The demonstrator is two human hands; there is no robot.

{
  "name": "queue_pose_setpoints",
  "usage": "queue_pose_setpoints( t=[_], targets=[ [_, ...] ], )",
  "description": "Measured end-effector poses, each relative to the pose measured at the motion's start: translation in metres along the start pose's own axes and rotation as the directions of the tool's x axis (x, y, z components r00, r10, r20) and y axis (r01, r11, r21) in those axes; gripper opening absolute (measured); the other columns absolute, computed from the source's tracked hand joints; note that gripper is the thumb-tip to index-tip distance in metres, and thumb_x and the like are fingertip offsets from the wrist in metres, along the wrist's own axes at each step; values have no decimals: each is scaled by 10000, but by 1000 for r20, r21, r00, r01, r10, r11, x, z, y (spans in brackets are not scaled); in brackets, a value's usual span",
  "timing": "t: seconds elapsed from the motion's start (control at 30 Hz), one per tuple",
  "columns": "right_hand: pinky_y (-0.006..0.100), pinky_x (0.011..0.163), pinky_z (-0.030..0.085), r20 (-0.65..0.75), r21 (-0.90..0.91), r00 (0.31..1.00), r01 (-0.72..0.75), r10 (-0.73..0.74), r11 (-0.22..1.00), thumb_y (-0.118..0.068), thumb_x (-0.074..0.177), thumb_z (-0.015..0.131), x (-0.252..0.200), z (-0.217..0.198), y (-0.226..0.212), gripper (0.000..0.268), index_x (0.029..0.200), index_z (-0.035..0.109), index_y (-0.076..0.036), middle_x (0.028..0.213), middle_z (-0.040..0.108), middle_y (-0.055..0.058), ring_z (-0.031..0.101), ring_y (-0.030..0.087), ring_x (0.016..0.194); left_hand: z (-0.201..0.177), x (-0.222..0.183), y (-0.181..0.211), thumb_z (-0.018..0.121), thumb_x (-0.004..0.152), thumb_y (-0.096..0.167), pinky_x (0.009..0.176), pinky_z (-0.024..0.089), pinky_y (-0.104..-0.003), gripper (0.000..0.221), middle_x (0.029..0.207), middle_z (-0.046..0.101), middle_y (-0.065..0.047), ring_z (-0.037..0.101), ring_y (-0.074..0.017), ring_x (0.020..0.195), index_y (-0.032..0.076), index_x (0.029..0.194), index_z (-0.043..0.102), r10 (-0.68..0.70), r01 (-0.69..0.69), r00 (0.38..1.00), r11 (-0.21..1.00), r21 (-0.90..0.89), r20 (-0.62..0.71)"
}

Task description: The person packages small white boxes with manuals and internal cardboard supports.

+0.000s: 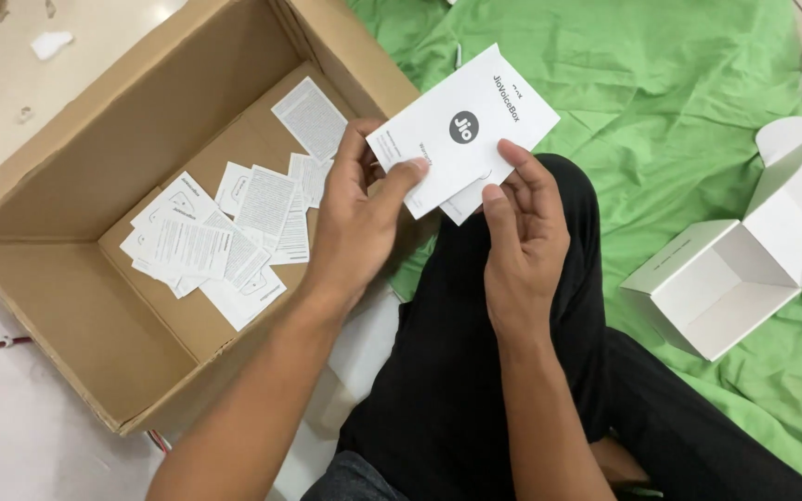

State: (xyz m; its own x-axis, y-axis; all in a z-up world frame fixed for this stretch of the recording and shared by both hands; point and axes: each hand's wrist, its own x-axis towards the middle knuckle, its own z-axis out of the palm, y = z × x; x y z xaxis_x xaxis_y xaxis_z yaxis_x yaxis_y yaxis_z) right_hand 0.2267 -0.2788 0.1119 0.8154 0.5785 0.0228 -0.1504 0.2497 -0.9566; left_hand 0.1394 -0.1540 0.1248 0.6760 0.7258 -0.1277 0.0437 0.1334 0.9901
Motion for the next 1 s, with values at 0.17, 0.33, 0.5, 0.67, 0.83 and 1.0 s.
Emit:
queue_pose_setpoints(
  t=[0.17,0.33,0.5,0.67,0.83,1.0],
  targets=[
    [262,1012,531,-132,2,990,39,-38,999,-11,1079,582,-16,-33,-7,320,1391,519,22,1264,673,125,650,123,1145,44,-17,8,679,951,176,884,545,-344,509,1072,619,-55,627,-154,1002,77,1398,457,68,-69,994,998,6,89],
    [280,938,538,-252,3,967,46,-44,999,16,1075,635,-29,-73,-14,400,1424,440,12,1214,688,155,664,134,1061,66,-30,13,701,982,217,935,534,-336,529,1173,618,-95,618,-173,1067,56,1440,490,226,-290,945,914,282,238],
    [274,945,553,-302,-89,951,39,-65,995,7,1061,603,-41,-113,-31,555,1533,315,-32,1069,718,132,692,135,1024,98,-28,22,639,1023,252,799,578,-294,339,1149,686,-83,687,-160,914,85,1318,641,94,-231,925,908,348,368],
    [269,981,530,-394,-168,914,30,-95,985,-14,1103,579,-58,-166,-25,466,1529,392,15,1095,723,124,674,127,1053,136,-23,18,626,1008,256,715,588,-286,326,966,769,-76,714,-142,769,62,1262,693,-53,-148,866,923,356,497],
    [265,1024,535,-493,-77,866,54,-85,996,-40,1101,558,-63,-201,-42,424,1489,399,19,1164,749,142,685,121,1098,179,-21,-6,650,975,249,676,621,-266,373,935,788,-72,720,-111,731,59,1293,694,-189,-3,759,956,293,623],
    [267,944,552,-568,-75,819,50,-84,996,-71,1108,567,-74,-246,-47,374,1456,481,37,1177,736,132,679,116,1048,226,-21,-25,682,950,217,680,616,-266,397,959,796,-76,705,-119,730,40,1305,692,-161,-44,698,963,266,698]
  ],
)
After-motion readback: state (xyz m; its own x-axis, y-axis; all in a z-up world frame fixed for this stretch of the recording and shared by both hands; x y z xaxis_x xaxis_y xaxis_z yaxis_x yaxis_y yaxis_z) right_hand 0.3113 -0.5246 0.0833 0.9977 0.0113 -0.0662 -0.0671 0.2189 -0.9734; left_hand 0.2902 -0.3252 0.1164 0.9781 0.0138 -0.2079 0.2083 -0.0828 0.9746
